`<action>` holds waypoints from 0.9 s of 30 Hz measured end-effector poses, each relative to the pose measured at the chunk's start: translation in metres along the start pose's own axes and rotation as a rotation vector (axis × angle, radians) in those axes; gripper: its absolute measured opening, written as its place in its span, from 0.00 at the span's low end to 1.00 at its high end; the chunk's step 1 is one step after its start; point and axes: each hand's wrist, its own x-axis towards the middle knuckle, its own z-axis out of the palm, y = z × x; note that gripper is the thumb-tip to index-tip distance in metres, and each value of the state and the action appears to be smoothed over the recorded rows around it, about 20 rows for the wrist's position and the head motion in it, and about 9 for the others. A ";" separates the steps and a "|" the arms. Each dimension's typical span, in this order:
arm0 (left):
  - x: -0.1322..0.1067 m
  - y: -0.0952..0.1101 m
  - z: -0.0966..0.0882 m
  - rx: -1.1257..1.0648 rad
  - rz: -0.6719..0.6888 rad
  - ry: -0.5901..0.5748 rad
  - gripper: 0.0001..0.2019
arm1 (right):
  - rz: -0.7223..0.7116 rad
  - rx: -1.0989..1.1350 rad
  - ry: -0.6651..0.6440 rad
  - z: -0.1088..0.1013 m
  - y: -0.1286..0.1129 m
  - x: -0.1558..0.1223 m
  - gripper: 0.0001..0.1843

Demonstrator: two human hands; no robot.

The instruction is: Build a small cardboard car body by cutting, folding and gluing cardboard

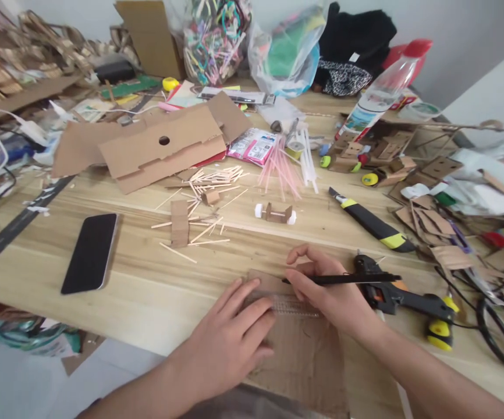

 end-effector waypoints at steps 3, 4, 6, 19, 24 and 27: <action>-0.001 -0.001 0.000 0.001 0.011 0.022 0.17 | -0.049 -0.070 0.066 0.005 0.004 0.007 0.13; -0.001 0.000 0.001 -0.002 0.011 0.035 0.17 | -0.069 -0.103 0.093 0.006 0.006 0.008 0.13; -0.001 0.000 0.002 -0.008 0.004 0.055 0.16 | -0.090 -0.149 0.136 0.007 0.009 0.010 0.14; 0.000 0.001 0.002 -0.033 -0.004 0.064 0.15 | -0.125 -0.257 0.144 0.009 0.009 0.008 0.13; -0.001 0.001 0.003 -0.037 -0.006 0.059 0.15 | -0.113 -0.240 0.130 0.009 0.008 0.009 0.13; -0.001 0.001 0.002 -0.039 -0.004 0.045 0.16 | -0.114 -0.238 0.139 0.009 0.007 0.009 0.13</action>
